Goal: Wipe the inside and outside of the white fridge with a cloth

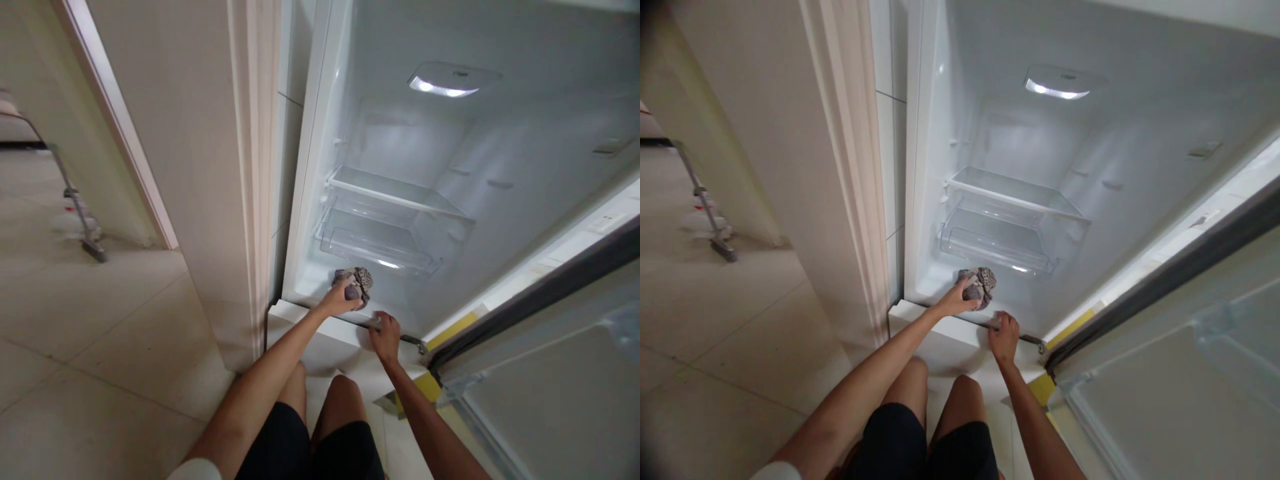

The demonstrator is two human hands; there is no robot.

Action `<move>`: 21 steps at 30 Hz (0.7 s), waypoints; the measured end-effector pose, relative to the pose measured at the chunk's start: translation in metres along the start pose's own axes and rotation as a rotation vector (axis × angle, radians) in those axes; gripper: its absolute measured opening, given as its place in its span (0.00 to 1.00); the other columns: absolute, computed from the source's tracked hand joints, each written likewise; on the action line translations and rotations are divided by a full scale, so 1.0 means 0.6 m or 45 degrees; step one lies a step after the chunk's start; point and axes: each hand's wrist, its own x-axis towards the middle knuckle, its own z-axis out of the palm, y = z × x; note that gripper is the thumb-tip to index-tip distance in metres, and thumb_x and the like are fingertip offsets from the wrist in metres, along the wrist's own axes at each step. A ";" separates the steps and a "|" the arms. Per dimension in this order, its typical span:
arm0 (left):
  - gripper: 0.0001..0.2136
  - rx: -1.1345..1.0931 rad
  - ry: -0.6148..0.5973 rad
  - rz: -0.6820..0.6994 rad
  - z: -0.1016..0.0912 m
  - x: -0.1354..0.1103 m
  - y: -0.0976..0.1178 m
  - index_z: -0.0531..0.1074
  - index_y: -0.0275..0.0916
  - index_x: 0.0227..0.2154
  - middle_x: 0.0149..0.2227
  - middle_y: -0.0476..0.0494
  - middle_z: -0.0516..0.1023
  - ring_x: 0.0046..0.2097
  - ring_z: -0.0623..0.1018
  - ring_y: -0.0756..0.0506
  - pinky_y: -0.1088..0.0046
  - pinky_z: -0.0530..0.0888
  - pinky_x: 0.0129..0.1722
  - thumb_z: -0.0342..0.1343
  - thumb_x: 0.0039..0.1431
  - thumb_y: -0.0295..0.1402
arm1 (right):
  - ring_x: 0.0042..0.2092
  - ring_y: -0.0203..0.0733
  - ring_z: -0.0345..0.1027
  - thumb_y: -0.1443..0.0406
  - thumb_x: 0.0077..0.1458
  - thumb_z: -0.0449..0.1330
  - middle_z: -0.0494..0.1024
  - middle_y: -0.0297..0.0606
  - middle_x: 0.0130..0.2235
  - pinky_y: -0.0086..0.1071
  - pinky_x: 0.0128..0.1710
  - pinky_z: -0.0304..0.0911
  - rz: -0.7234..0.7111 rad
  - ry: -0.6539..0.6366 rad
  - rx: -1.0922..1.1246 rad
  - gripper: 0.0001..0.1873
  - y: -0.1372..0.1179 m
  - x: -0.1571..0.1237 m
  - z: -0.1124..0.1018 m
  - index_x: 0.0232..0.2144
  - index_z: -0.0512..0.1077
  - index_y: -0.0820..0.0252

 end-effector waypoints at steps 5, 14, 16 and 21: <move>0.24 -0.015 0.045 0.047 0.004 0.015 -0.031 0.66 0.38 0.61 0.56 0.35 0.79 0.51 0.82 0.44 0.66 0.78 0.50 0.58 0.63 0.32 | 0.54 0.54 0.67 0.59 0.55 0.51 0.73 0.54 0.52 0.48 0.56 0.64 -0.003 0.063 0.046 0.28 -0.042 0.062 -0.015 0.56 0.66 0.66; 0.15 0.558 0.204 -0.041 -0.097 0.061 -0.107 0.74 0.33 0.51 0.50 0.35 0.79 0.54 0.77 0.39 0.54 0.70 0.59 0.58 0.62 0.29 | 0.74 0.67 0.35 0.54 0.48 0.70 0.45 0.50 0.74 0.61 0.68 0.45 0.020 -0.614 -0.342 0.49 -0.142 0.172 0.037 0.69 0.59 0.52; 0.14 0.666 0.229 -0.029 -0.092 0.068 -0.105 0.75 0.32 0.49 0.49 0.32 0.79 0.54 0.76 0.37 0.56 0.69 0.59 0.56 0.63 0.29 | 0.73 0.65 0.42 0.58 0.45 0.73 0.49 0.46 0.74 0.58 0.67 0.50 0.090 -0.643 -0.312 0.49 -0.134 0.185 0.044 0.67 0.62 0.47; 0.15 0.818 0.368 -0.002 -0.068 0.065 -0.103 0.75 0.30 0.48 0.49 0.28 0.78 0.54 0.74 0.34 0.57 0.70 0.55 0.48 0.66 0.28 | 0.57 0.50 0.71 0.68 0.49 0.66 0.73 0.43 0.61 0.39 0.54 0.67 0.233 -0.362 -0.177 0.32 -0.072 0.218 0.029 0.58 0.73 0.52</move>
